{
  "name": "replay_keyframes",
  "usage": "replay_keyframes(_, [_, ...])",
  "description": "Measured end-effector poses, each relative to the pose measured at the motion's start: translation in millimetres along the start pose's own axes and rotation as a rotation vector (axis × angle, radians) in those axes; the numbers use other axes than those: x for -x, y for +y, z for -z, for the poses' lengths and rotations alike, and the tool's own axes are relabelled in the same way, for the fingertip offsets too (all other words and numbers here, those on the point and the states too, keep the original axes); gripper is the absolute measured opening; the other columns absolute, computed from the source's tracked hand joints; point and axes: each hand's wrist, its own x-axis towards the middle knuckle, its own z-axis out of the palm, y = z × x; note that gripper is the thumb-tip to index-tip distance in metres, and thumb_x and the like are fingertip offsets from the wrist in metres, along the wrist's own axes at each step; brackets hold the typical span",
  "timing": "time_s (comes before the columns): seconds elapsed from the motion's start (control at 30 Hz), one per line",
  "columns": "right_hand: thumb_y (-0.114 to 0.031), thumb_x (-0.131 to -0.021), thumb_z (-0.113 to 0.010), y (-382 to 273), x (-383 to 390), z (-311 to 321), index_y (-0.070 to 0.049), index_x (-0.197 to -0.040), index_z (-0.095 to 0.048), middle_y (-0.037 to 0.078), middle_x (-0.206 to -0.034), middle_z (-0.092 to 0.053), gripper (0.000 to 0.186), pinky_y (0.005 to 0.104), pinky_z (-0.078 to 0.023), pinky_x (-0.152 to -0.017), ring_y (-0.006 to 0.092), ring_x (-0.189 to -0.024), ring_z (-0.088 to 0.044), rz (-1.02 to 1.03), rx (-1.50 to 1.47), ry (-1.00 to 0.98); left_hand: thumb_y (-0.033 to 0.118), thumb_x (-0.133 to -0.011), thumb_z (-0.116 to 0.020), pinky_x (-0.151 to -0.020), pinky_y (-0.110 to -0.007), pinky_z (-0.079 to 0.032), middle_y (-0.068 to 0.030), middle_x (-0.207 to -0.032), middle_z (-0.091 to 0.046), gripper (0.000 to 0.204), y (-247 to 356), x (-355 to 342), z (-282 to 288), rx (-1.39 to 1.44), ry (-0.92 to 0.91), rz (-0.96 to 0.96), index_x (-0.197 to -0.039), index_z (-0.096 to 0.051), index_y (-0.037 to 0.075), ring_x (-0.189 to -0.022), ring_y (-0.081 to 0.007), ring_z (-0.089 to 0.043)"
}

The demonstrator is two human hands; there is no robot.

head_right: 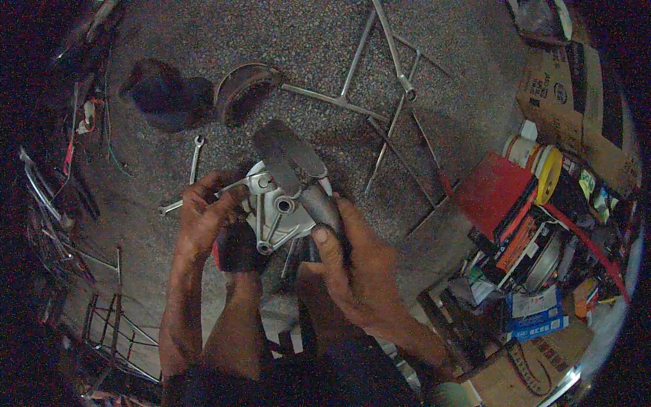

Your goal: The person is repairing a mechanical assembly, likely a brake drum or hub, using a wrench and a hammer. They tighten bolts on the component, strike it with a hammer to adjust parts, and repeatedly inspect the assembly by turning it over in their hands.

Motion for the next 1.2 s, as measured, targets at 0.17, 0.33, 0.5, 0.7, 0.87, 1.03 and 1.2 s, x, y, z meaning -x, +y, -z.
replay_keyframes(0.17, [-0.023, -0.093, -0.064, 16.9, 1.7, 5.8, 0.004, -0.131, -0.051, 0.03, -0.105, -0.064, 0.048, 0.0373, -0.058, -0.067, 0.0332, -0.083, -0.072, 0.393, 0.174, 0.038, 0.013, -0.084, -0.069, -0.058, -0.026, -0.05, -0.0059, -0.081, -0.068, 0.024, 14.4, 5.3, -8.2, 0.02, 0.058, 0.081, -0.102, -0.068, -0.002, -0.066, -0.0111, -0.062])
replay_keyframes(0.33, [-0.022, -0.087, -0.07, 24.2, 0.9, -12.1, -0.001, -0.133, -0.05, 0.027, -0.102, -0.065, 0.055, 0.0385, -0.055, -0.056, 0.0334, -0.067, -0.068, 0.458, 0.489, 0.053, 0.011, -0.086, -0.064, -0.057, -0.026, -0.049, -0.0061, -0.08, -0.067, 0.021, 2.9, -0.1, -5.6, 0.133, 0.049, 0.107, -0.102, -0.067, -0.001, -0.064, -0.0108, -0.062])
replay_keyframes(0.5, [-0.025, -0.087, -0.071, 25.7, -0.9, -13.3, -0.003, -0.132, -0.051, 0.03, -0.104, -0.064, 0.054, 0.0398, -0.054, -0.05, 0.0347, -0.066, -0.068, 0.469, 0.413, 0.035, 0.005, -0.088, -0.058, -0.055, -0.024, -0.049, -0.0062, -0.085, -0.066, 0.016, -4.6, -1.9, 1.8, 0.085, 0.016, 0.045, -0.1, -0.066, -0.002, -0.065, -0.0103, -0.062])
replay_keyframes(0.7, [-0.025, -0.087, -0.071, 32.8, -10.1, -14.3, -0.004, -0.131, -0.051, 0.032, -0.106, -0.063, 0.052, 0.0403, -0.055, -0.052, 0.0366, -0.069, -0.069, 0.433, 0.477, 0.057, 0.005, -0.086, -0.06, -0.054, -0.025, -0.048, -0.008, -0.089, -0.067, 0.017, 4.5, -1.1, -5.3, 0.094, 0.052, 0.123, -0.099, -0.066, -0.003, -0.061, -0.012, -0.061])
replay_keyframes(0.87, [-0.025, -0.088, -0.07, 25.2, -3.5, -10.9, -0.006, -0.128, -0.054, 0.031, -0.105, -0.064, 0.046, 0.0406, -0.056, -0.055, 0.0378, -0.068, -0.069, 0.415, 0.307, 0.053, 0.008, -0.084, -0.061, -0.056, -0.027, -0.049, -0.0087, -0.084, -0.068, 0.021, 11.1, 5.5, -7.1, 0.098, 0.142, 0.154, -0.101, -0.064, -0.005, -0.059, -0.0139, -0.063])
replay_keyframes(1.03, [-0.012, -0.092, -0.066, 18.5, -6.8, -8.6, 0.008, -0.125, -0.056, 0.022, -0.098, -0.068, 0.04, 0.0329, -0.055, -0.069, 0.0266, -0.087, -0.071, 0.278, 0.336, 0.0, 0.012, -0.084, -0.064, -0.056, -0.026, -0.048, -0.0075, -0.079, -0.068, 0.02, 15.3, 1.2, -9.8, 0.065, 0.101, 0.169, -0.096, -0.065, -0.003, -0.06, -0.0126, -0.063])
replay_keyframes(1.2, [-0.026, -0.098, -0.058, 20.8, 1.2, -2.9, -0.003, -0.134, -0.049, 0.022, -0.116, -0.063, 0.043, 0.0371, -0.057, -0.062, 0.0275, -0.087, -0.071, 0.029, -0.084, -0.079, 0.018, -0.083, -0.068, -0.056, -0.026, -0.048, -0.0074, -0.078, -0.068, 0.024, 9.8, 3.6, -8.5, -0.009, 0.07, 0.125, -0.093, -0.066, -0.003, -0.062, -0.0109, -0.061])
